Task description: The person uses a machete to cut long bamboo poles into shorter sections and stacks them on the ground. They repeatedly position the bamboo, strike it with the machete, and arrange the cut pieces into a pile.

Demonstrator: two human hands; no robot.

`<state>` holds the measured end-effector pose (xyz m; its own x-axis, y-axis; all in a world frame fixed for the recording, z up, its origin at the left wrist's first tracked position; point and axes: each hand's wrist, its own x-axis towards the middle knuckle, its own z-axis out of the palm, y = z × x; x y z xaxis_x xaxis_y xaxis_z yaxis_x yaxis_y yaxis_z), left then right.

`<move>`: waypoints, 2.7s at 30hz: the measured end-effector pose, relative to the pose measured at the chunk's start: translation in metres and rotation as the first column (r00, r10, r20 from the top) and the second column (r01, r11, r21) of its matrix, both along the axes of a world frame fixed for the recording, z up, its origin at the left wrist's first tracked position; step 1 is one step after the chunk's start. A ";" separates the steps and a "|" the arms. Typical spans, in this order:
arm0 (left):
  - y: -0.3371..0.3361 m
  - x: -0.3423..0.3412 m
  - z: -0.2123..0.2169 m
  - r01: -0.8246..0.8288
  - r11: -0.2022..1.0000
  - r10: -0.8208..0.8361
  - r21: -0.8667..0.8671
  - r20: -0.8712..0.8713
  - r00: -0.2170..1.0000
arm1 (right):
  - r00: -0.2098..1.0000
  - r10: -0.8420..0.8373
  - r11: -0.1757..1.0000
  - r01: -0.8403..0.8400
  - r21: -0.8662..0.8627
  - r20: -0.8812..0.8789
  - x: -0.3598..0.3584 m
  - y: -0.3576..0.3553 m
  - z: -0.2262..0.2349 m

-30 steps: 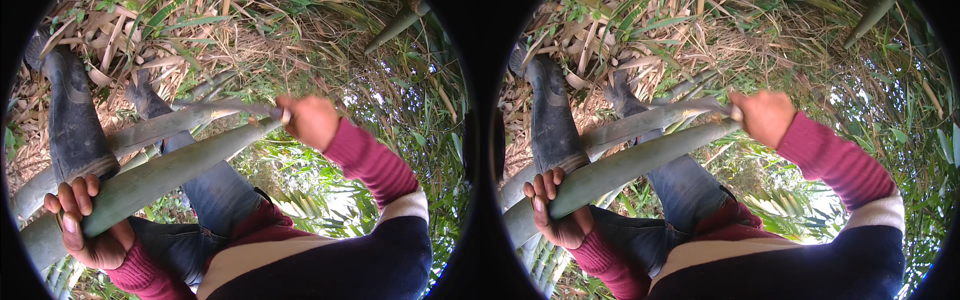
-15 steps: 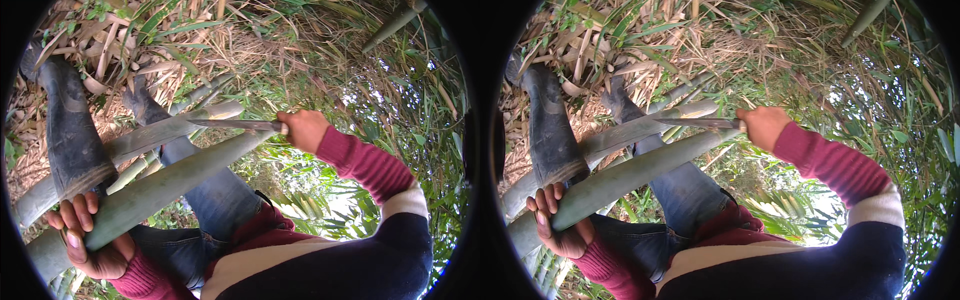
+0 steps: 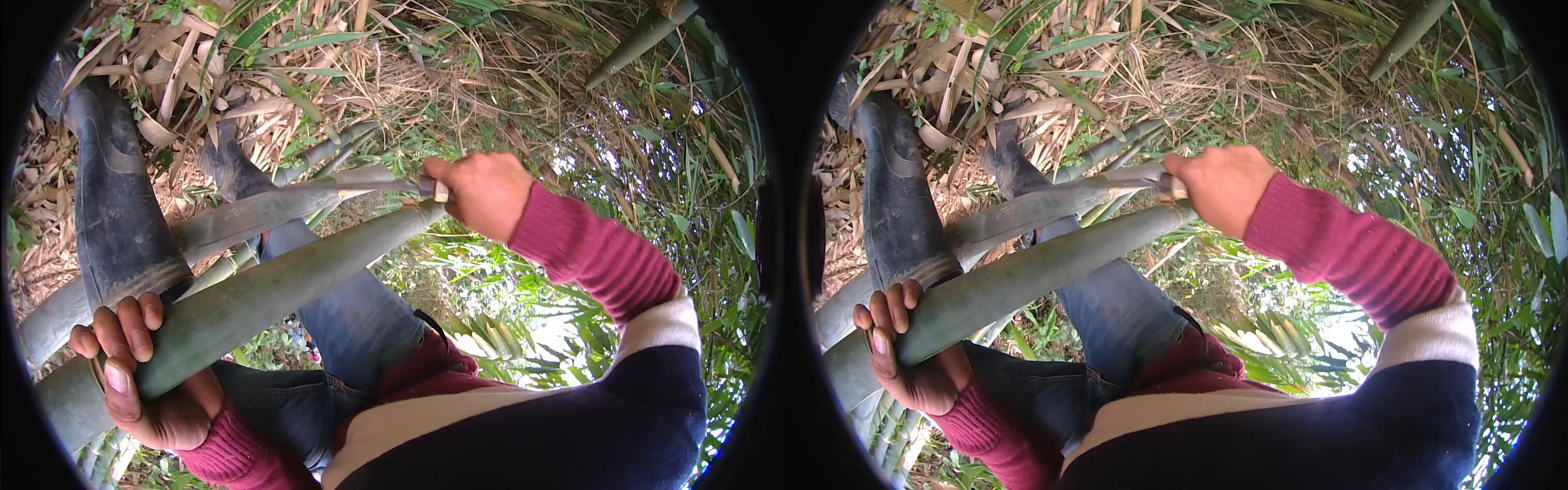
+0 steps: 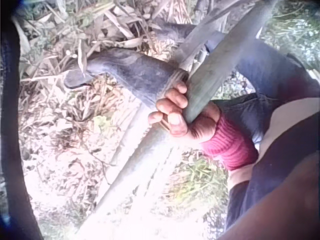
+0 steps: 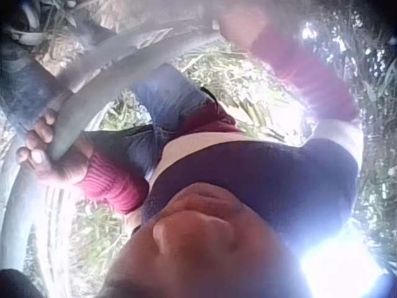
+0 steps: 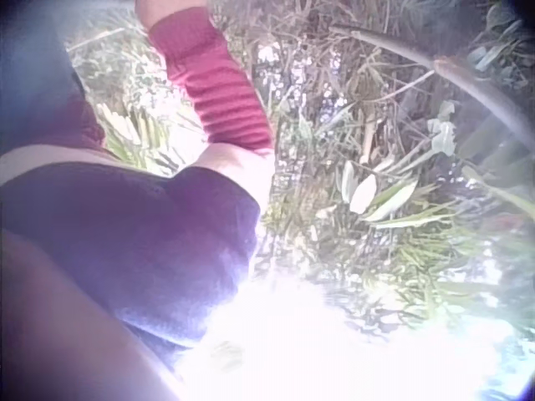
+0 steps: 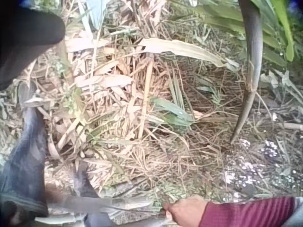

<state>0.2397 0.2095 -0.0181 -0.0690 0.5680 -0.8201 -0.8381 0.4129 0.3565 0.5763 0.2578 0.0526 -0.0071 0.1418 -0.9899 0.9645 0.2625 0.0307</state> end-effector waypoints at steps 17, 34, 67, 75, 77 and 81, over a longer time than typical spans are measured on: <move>-0.014 -0.008 -0.001 -0.040 0.999 0.040 -0.009 -0.013 0.999 | 0.994 -0.089 0.987 0.097 0.131 -0.060 -0.012 0.001 0.011; -0.001 0.000 -0.006 -0.019 0.999 0.018 0.035 0.018 1.000 | 0.850 0.334 0.934 -0.240 -0.265 0.408 0.137 -0.015 0.057; -0.015 -0.001 0.005 0.000 1.000 -0.001 0.008 0.010 1.000 | 0.983 0.122 0.973 -0.090 -0.214 0.140 0.032 -0.031 -0.002; -0.010 0.007 -0.007 0.007 1.000 -0.007 -0.023 -0.003 1.000 | 0.949 -0.295 0.940 0.308 0.145 -0.109 -0.032 0.033 -0.016; -0.011 0.004 0.002 0.003 1.000 -0.004 -0.011 -0.043 0.999 | 0.997 -0.047 0.997 0.050 -0.056 0.059 0.026 -0.028 -0.001; -0.009 0.003 0.008 0.032 0.999 -0.033 -0.027 -0.025 0.999 | 0.980 0.145 0.972 -0.115 -0.206 0.137 0.036 -0.017 -0.007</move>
